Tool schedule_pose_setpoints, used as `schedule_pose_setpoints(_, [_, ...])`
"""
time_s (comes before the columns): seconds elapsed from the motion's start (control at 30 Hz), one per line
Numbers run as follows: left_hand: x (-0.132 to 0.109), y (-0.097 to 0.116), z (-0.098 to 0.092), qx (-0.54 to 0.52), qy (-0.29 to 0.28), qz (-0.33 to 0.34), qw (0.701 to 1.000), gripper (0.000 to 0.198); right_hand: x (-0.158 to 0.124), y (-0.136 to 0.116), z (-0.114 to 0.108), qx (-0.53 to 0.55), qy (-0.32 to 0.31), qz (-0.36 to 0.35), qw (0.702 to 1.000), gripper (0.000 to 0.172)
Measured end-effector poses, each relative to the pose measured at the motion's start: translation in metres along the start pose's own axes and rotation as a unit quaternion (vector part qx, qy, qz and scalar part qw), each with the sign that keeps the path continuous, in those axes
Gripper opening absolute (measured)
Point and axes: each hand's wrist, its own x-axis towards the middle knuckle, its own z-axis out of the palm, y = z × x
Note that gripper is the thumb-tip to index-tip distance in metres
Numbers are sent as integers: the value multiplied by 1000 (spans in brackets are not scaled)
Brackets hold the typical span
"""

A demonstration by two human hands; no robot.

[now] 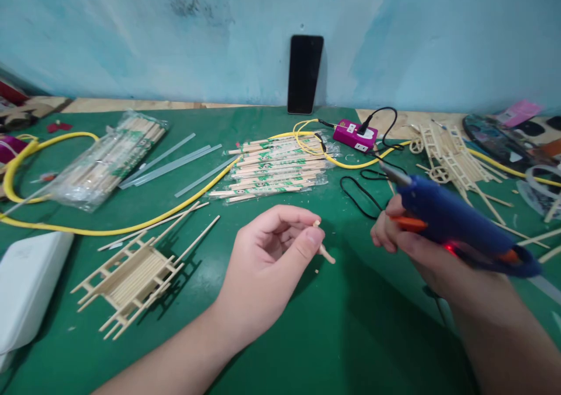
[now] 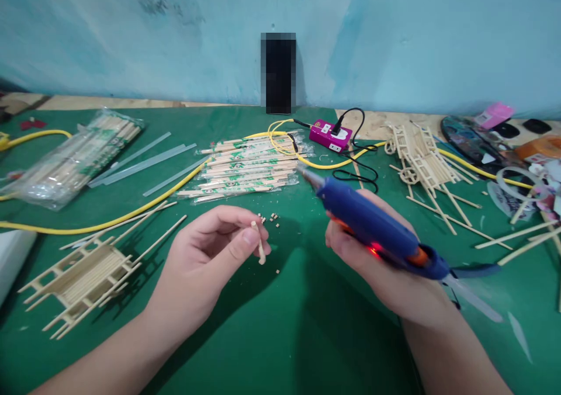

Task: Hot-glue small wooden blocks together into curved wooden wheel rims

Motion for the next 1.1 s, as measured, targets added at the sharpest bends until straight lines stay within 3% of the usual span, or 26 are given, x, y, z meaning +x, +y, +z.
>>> schedule_pose_setpoints(0.17, [-6, -3, 1, 70, 16, 75, 995, 4, -5, -4, 6, 87, -54, 72, 992, 18])
schedule_pose_setpoints(0.37, [-7, -1, 1, 117, 18, 186, 975, 15, -10, -7, 7, 145, -89, 40, 985, 26])
schedule_pose_setpoints(0.6, [-9, -4, 0, 82, 45, 144, 985, 15, -9, -8, 16, 93, -74, 45, 992, 40])
schedule_pose_setpoints(0.73, [-12, -5, -1, 104, 56, 143, 983, 9, -9, -9, 18, 85, -97, 43, 991, 36])
schedule_pose_setpoints(0.87, [-12, -6, 0, 99, 63, 139, 983, 9, -10, -12, 17, 74, -137, 49, 987, 43])
schedule_pose_setpoints(1.1, [-12, -7, 2, 84, 49, 169, 981, 17, -9, -14, 19, 60, -132, 40, 989, 46])
